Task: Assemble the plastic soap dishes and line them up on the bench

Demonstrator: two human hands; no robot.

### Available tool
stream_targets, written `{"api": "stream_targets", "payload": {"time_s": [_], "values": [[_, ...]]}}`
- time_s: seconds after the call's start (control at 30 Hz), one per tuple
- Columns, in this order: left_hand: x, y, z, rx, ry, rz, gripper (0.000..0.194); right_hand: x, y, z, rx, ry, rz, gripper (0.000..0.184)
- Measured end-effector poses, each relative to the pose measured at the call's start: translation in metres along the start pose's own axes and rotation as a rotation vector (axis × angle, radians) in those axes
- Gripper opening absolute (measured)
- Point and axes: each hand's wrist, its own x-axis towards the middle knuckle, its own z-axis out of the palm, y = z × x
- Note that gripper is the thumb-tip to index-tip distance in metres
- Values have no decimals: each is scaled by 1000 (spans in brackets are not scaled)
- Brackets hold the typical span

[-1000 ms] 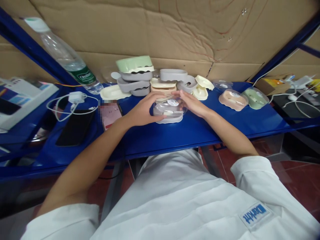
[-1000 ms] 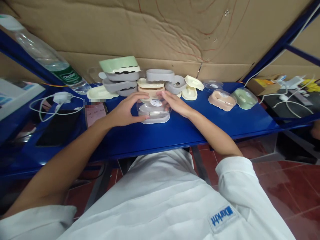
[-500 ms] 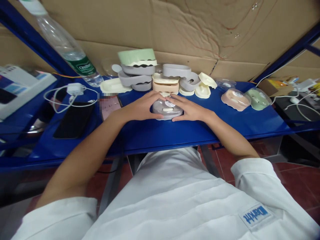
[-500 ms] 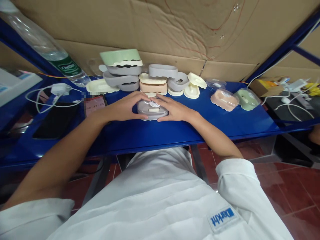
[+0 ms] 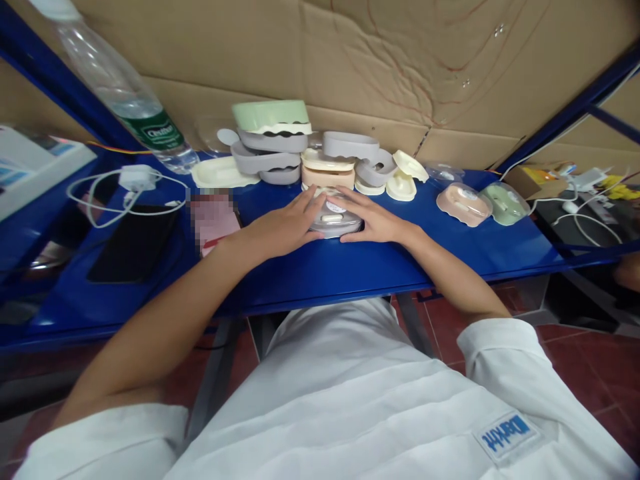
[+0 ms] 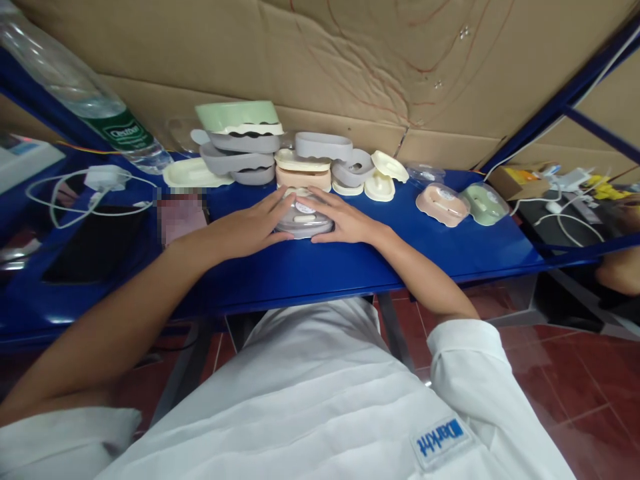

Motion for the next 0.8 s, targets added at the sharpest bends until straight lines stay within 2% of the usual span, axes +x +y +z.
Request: {"api": "stream_targets", "payload": {"time_s": [0.23, 0.47, 0.8], "values": [[0, 11, -8, 147, -14, -23, 80, 1, 4, 4, 3, 64, -46, 96], [-1, 17, -22, 231, -27, -48, 81, -1, 6, 5, -36, 58, -25, 97], [-1, 19, -17, 263, -6, -59, 78, 1, 0, 2, -91, 42, -51, 89]]}}
